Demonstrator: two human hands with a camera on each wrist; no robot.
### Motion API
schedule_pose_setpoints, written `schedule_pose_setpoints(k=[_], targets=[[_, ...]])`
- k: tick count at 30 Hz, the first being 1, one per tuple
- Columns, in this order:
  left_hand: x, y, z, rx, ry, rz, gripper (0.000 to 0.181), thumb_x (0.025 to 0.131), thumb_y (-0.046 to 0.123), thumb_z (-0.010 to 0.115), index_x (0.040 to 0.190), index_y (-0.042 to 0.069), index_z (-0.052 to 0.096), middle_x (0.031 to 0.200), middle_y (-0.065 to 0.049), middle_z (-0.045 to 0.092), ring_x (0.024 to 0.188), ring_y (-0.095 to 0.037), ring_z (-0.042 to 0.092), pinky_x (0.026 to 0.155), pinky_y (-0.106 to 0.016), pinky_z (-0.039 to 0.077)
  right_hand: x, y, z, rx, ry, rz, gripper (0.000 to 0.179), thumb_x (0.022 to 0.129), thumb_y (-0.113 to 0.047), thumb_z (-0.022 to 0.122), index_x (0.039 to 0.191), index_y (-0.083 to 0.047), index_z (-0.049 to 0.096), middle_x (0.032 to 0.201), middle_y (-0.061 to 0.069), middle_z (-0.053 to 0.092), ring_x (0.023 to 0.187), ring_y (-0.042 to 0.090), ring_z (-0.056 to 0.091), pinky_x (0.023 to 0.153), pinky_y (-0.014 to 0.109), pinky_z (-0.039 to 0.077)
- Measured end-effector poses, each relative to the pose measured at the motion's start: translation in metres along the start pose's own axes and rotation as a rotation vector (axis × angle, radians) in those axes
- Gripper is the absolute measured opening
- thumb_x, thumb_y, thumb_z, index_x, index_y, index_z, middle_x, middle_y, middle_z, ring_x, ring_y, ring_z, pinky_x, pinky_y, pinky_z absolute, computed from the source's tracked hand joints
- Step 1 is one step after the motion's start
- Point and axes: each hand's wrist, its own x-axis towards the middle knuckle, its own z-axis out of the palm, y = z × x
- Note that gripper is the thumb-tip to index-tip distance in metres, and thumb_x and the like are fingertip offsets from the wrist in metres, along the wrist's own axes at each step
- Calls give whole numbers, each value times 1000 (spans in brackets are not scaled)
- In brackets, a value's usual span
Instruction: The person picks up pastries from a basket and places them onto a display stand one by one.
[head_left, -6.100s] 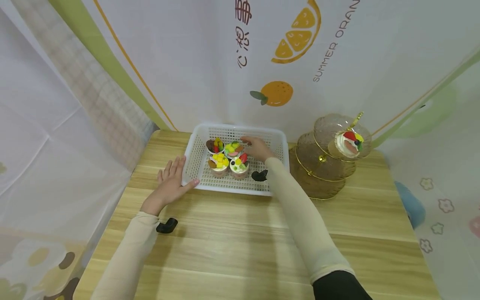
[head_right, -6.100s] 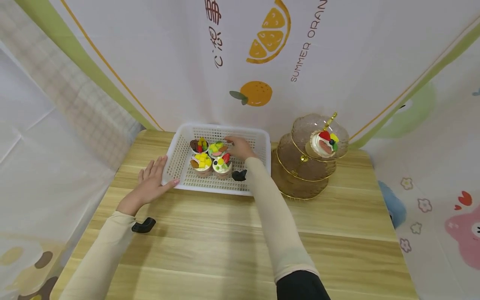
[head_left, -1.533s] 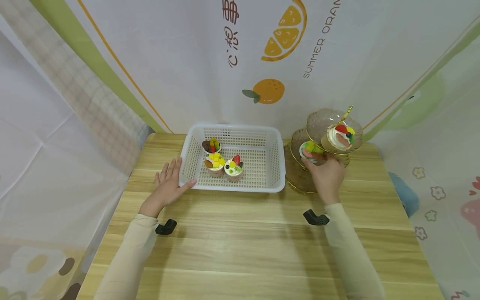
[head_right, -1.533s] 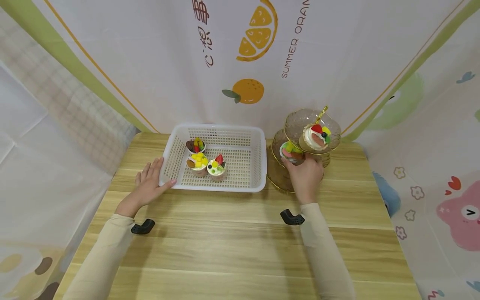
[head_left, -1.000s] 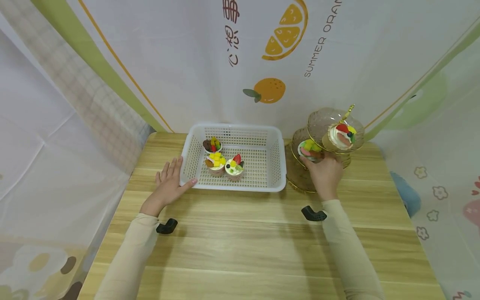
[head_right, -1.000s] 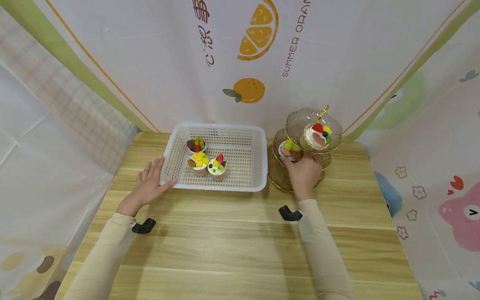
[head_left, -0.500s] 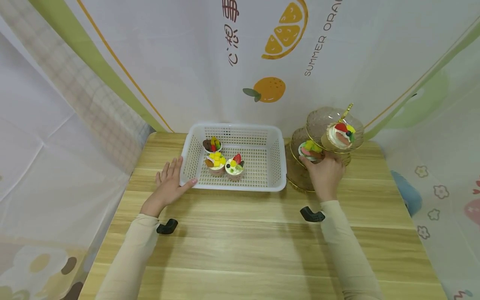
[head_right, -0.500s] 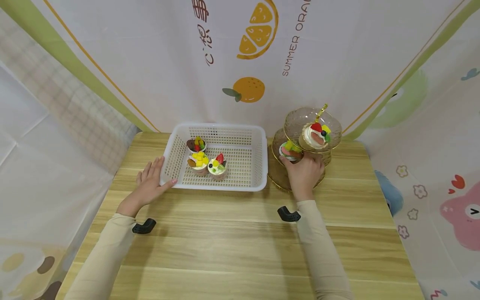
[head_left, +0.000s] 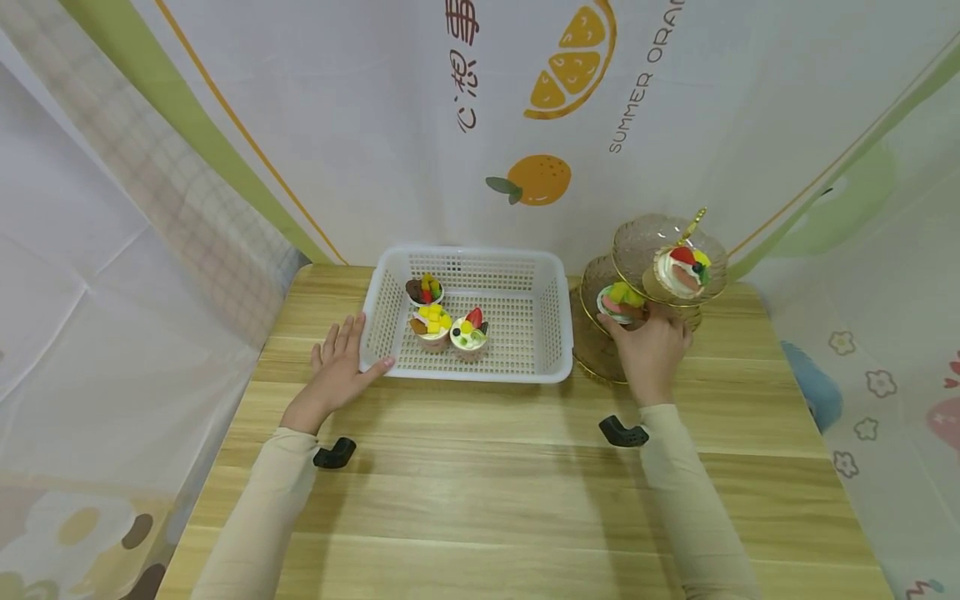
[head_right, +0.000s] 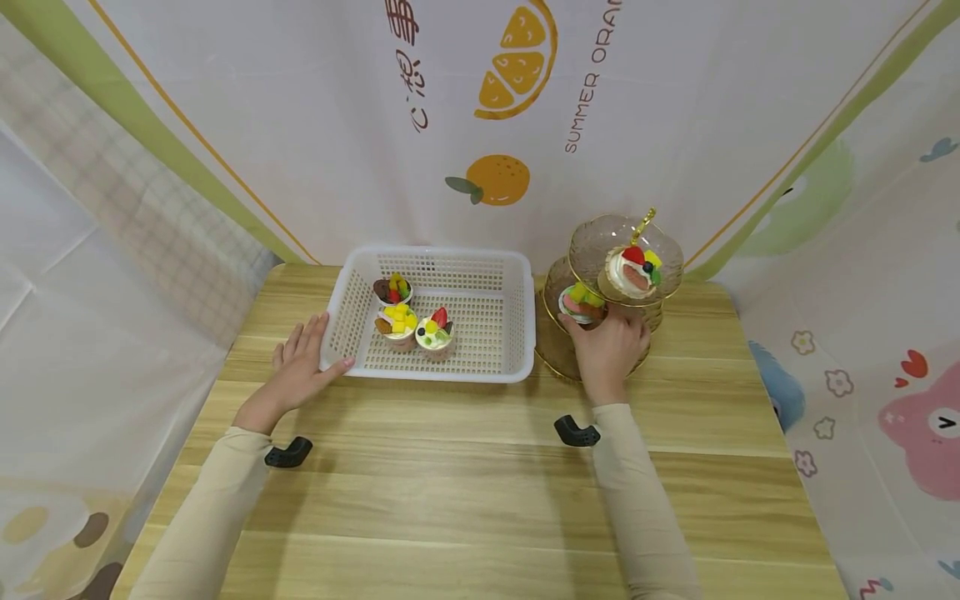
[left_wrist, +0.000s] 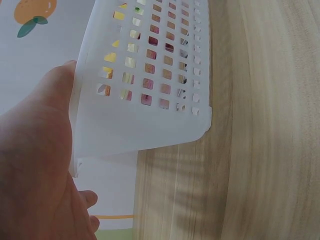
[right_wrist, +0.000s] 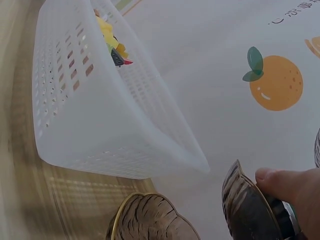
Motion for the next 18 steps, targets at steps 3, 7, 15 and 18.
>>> schedule_pose_setpoints(k=[3,7,15,18], targets=[[0,0,1,-4,-1,-1,98,96,64,45,159,17,-13,166,-20,-11,151,-49,-15,110,-77,-10,0,2,-1,3,7,-12,56,69,-46,88,101,-5,71,106,17,72,111,44,58,105,63,28],[0,-1,1,-2,-1,-2,98,96,64,45,159,17,-13,166,-21,-10,151,-49,-14,110,-77,-10,-2,4,-5,6,12,-12,56,69,-45,89,105,-6,71,107,16,73,107,45,57,103,60,29],[1,-2,1,-8,0,-3,98,96,64,45,159,16,-13,167,-20,-11,151,-49,-15,111,-76,-11,-15,1,-23,85,10,-15,59,70,-39,89,114,-4,69,109,17,73,110,40,53,112,53,23],[1,-2,1,-8,4,-2,98,96,64,45,159,17,-12,167,-20,-10,151,-49,-15,111,-76,-10,-25,-2,-29,98,38,-23,57,71,-36,89,114,-4,69,109,17,72,106,38,52,104,52,29]])
